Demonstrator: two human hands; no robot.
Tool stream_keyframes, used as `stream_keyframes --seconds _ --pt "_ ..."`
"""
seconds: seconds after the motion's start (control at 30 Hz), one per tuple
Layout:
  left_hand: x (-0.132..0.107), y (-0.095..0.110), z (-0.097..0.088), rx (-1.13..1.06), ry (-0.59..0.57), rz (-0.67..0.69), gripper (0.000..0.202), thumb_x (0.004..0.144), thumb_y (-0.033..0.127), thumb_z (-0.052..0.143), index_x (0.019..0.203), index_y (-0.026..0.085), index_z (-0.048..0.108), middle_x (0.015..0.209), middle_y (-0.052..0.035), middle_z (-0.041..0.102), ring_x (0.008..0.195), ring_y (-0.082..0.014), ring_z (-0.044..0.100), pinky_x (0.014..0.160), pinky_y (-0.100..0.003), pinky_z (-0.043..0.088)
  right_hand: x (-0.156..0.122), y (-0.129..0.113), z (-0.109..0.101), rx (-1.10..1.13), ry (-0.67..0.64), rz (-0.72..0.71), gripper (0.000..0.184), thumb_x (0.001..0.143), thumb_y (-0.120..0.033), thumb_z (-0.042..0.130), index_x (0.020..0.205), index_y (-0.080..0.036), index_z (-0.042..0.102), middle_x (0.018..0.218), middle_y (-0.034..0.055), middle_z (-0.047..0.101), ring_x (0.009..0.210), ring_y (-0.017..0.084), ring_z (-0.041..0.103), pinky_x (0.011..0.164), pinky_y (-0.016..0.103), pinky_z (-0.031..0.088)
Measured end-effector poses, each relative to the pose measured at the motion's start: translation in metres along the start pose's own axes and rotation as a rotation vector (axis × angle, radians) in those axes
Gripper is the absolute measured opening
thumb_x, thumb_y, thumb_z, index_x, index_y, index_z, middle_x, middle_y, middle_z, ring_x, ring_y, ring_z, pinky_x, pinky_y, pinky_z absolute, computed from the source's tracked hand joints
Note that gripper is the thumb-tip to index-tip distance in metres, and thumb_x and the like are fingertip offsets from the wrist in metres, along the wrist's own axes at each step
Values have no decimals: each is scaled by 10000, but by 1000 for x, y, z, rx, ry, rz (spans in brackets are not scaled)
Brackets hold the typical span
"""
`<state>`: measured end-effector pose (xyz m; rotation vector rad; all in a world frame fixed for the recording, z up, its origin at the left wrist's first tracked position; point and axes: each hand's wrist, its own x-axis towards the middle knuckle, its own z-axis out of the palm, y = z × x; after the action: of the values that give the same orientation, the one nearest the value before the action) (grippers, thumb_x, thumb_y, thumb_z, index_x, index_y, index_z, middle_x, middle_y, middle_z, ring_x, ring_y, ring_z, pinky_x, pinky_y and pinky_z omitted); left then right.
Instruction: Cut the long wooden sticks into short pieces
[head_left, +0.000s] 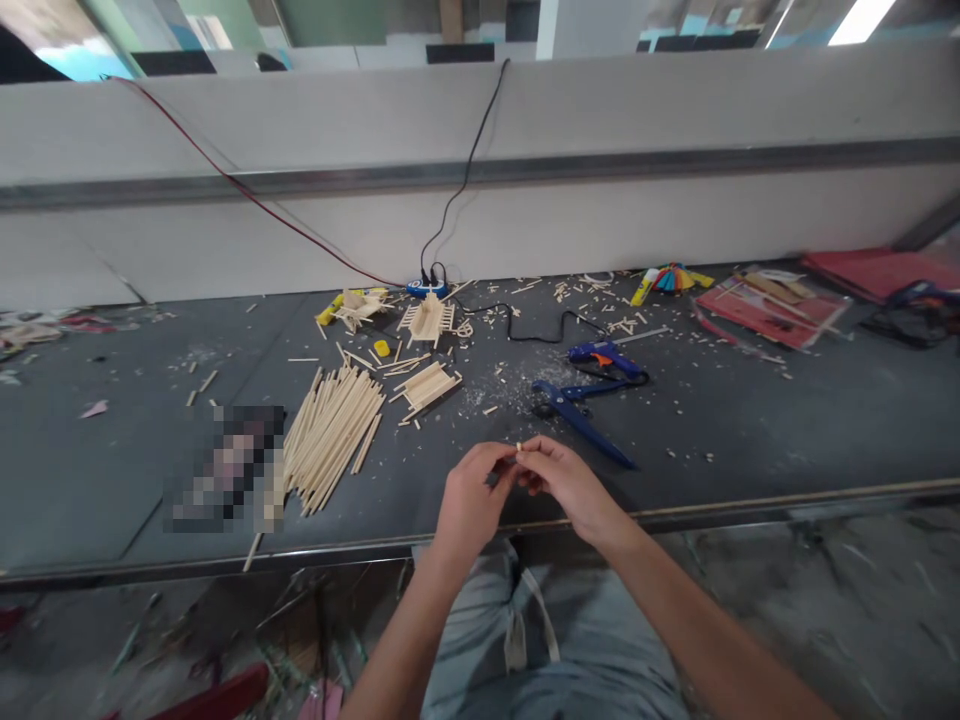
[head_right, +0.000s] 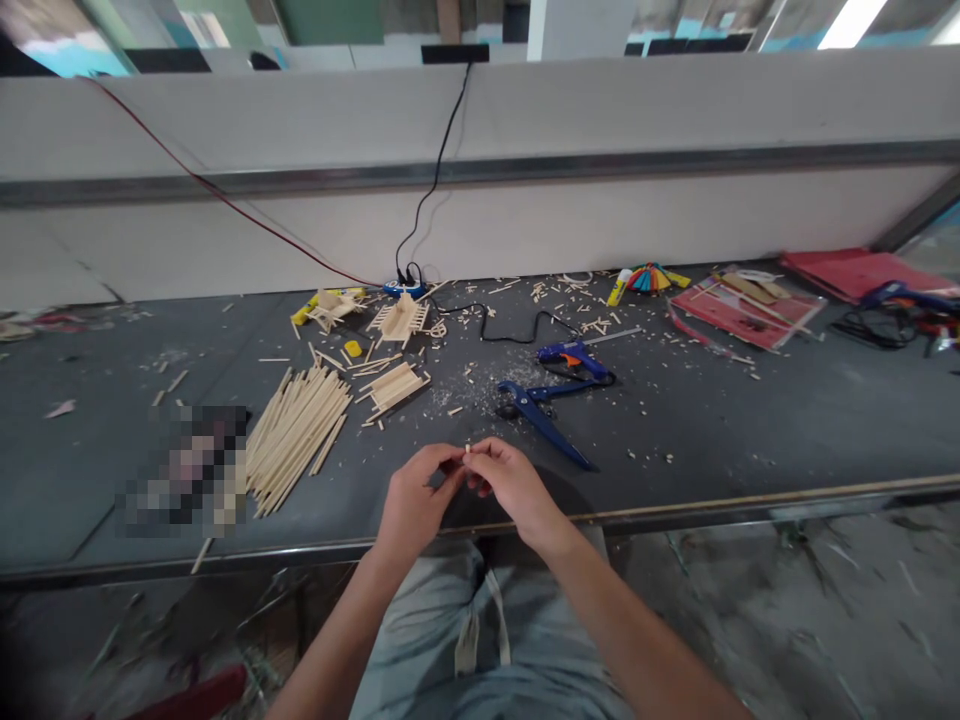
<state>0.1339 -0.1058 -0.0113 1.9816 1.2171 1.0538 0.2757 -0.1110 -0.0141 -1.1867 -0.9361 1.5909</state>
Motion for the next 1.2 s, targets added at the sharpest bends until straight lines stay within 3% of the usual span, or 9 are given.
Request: stream_keyframes --seconds 0.23,0.4,0.5,0.57,0.67,0.77,0.97,1.07,1.2 --pt "4 -3 9 49 42 -20 161 807 143 482 890 189 612 881 -47 633 818 -146 579 762 -264 452 8 7 -5 -59 -5 11 155 726 -339 572 779 -193 581 646 -12 568 617 125 530 550 241 376" --pt "7 -10 13 -97 58 -290 138 794 268 509 842 178 601 750 -12 623 677 -124 567 648 -229 441 8 -10 -19 -224 -18 -67 279 732 -373 569 945 -193 587 792 15 604 705 147 574 619 265 432" --pt "8 -16 16 -324 62 -440 183 791 333 504 831 165 563 680 5 590 600 -108 544 580 -212 437 15 -28 -40 -467 84 -167 339 744 -424 551 1001 -203 568 876 36 612 813 171 583 729 299 444" --pt "8 -18 19 -443 60 -459 194 806 350 479 838 168 539 705 6 587 605 -103 538 578 -209 439 26 -35 -58 -695 132 -237 376 739 -440 550 1042 -218 550 1007 59 599 936 199 564 823 334 425" --pt "8 -18 21 -492 67 -434 204 835 356 438 854 174 527 737 5 587 630 -98 528 589 -205 432 49 -35 -88 -1058 137 -322 528 726 -501 539 1176 -232 471 1266 88 459 1182 247 408 978 389 313" --pt "9 -19 23 -514 71 -415 218 847 363 421 849 171 524 743 1 576 636 -97 517 583 -205 419 66 -27 -111 -1365 91 -181 779 673 -645 497 1292 -190 366 1392 137 301 1287 325 233 1012 475 234" --pt "9 -27 28 -635 87 -431 215 863 358 397 864 165 492 713 1 537 617 -97 493 559 -207 406 65 -29 -123 -1666 -76 -40 1181 521 -747 522 1403 -124 42 1465 171 28 1324 364 11 1024 552 99" --pt "10 -27 28 -709 88 -444 205 864 349 398 851 162 481 699 4 523 600 -90 482 546 -203 401 63 -39 -123 -1708 -97 -24 1155 526 -686 573 1401 -126 70 1456 180 100 1316 377 77 1016 542 134" --pt "12 -22 24 -799 104 -469 196 853 345 422 858 156 473 702 1 524 586 -85 479 528 -200 397 69 -45 -123 -1711 -52 -29 888 630 -471 594 1358 -109 239 1339 205 364 1204 366 354 941 459 309"
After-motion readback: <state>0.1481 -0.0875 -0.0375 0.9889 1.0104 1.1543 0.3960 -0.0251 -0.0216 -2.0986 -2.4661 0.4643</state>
